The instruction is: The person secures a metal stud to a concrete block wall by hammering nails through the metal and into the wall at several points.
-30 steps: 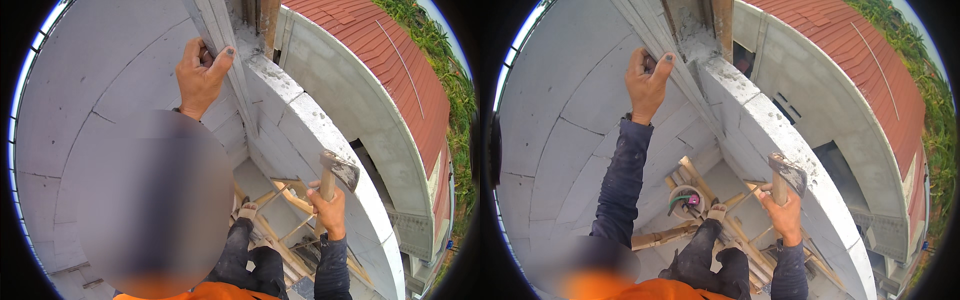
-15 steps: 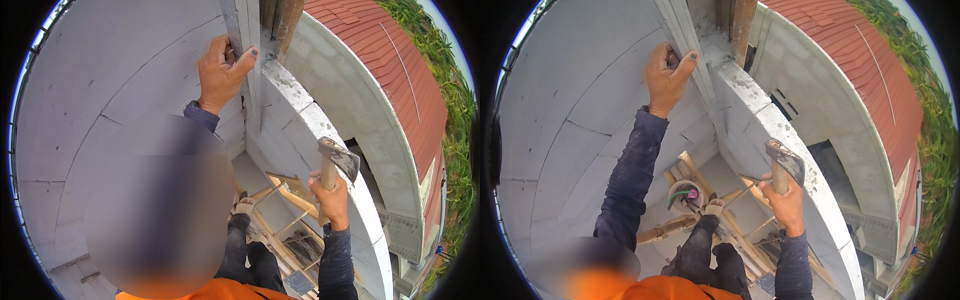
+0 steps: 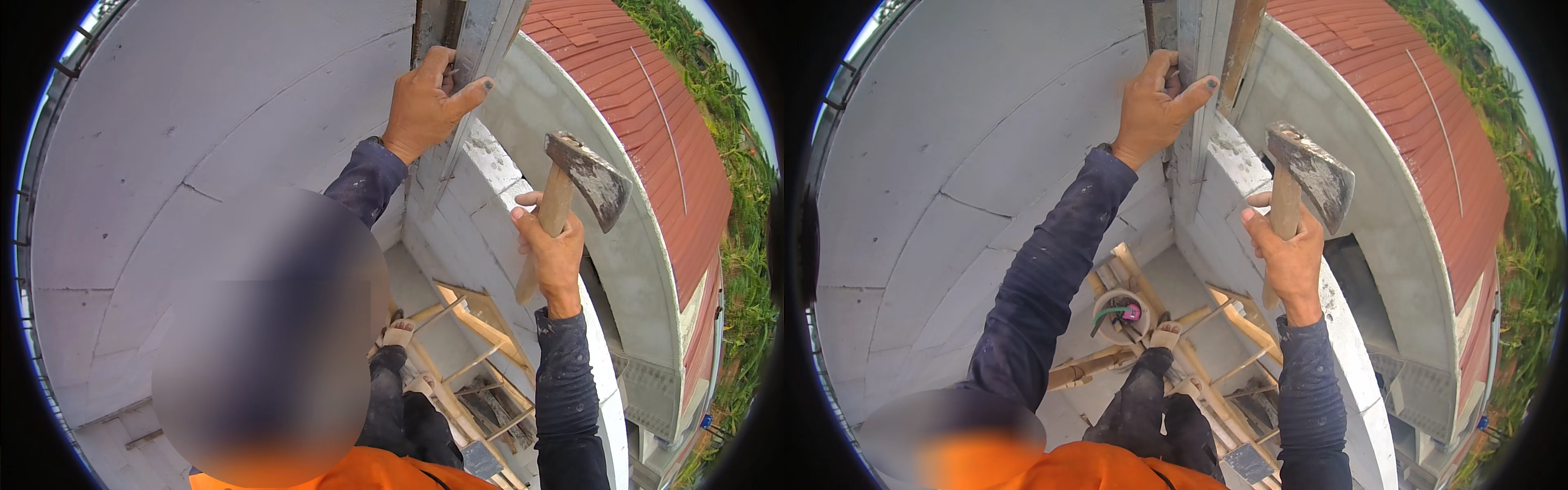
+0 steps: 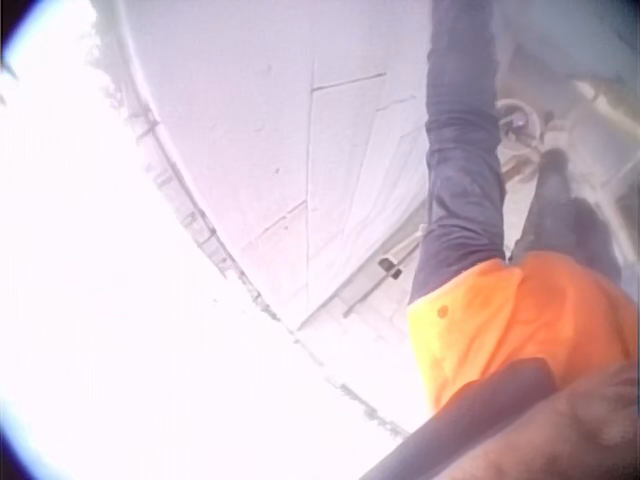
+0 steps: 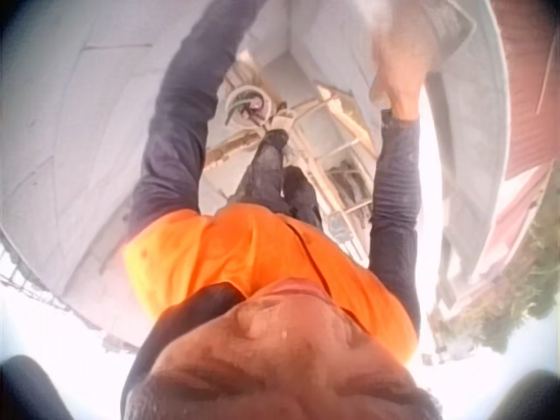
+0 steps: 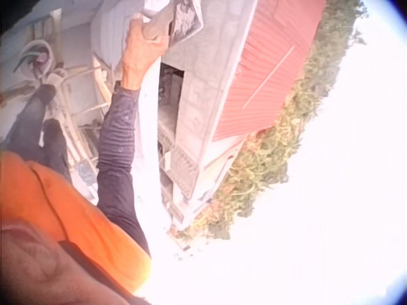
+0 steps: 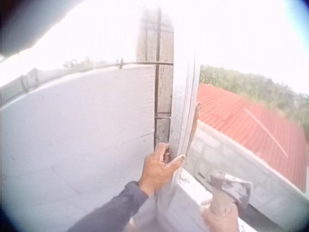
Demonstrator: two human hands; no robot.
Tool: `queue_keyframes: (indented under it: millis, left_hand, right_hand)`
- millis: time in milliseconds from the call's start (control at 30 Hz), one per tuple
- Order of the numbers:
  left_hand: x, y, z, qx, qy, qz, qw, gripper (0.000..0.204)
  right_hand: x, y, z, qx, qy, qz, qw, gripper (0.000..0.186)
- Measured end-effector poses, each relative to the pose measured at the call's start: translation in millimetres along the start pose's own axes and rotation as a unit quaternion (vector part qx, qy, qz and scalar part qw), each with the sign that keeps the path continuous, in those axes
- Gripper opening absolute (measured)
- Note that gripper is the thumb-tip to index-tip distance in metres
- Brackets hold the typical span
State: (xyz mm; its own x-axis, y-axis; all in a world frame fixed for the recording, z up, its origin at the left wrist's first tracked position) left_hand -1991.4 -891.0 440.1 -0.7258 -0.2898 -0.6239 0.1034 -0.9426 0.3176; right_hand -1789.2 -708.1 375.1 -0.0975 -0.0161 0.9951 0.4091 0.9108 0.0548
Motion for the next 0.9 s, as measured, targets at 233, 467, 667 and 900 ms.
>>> queue_keyframes:
  millis: [233, 467, 667, 900]
  left_hand:
    - [2.8, -16.0, 6.8, 0.104, 0.066, -0.024, 0.992, 0.049]
    - [31.5, -28.2, -3.3, 0.161, 0.144, -0.116, 0.970, 0.069]
    - [39.1, -30.2, -16.5, 0.169, 0.154, -0.145, 0.963, 0.057]
    - [42.1, -31.7, -27.2, 0.181, 0.159, -0.180, 0.954, 0.062]
  right_hand:
    - [57.1, -47.0, 82.7, -0.015, 0.089, 0.189, 0.978, 0.075]
    - [53.1, -79.0, 107.0, 0.046, 0.083, 0.241, 0.966, 0.099]
    - [53.3, -85.7, 116.8, 0.045, 0.085, 0.159, 0.983, 0.071]
    - [54.5, -80.6, 121.7, 0.016, 0.095, 0.112, 0.989, 0.053]
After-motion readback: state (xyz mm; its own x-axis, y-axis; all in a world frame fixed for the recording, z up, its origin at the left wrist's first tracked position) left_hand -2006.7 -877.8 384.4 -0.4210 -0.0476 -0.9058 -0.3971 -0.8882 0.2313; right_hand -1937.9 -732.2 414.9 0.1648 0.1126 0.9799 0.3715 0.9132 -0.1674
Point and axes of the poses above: each hand's wrist, its own z-axis towards the middle knuckle, its own y-axis out of the back of the hand, x = y × z, the point moved 10 cm from there along z, towards the middle knuckle, and after that the axes turned 10 degrees about z, right-handed, at the moved point
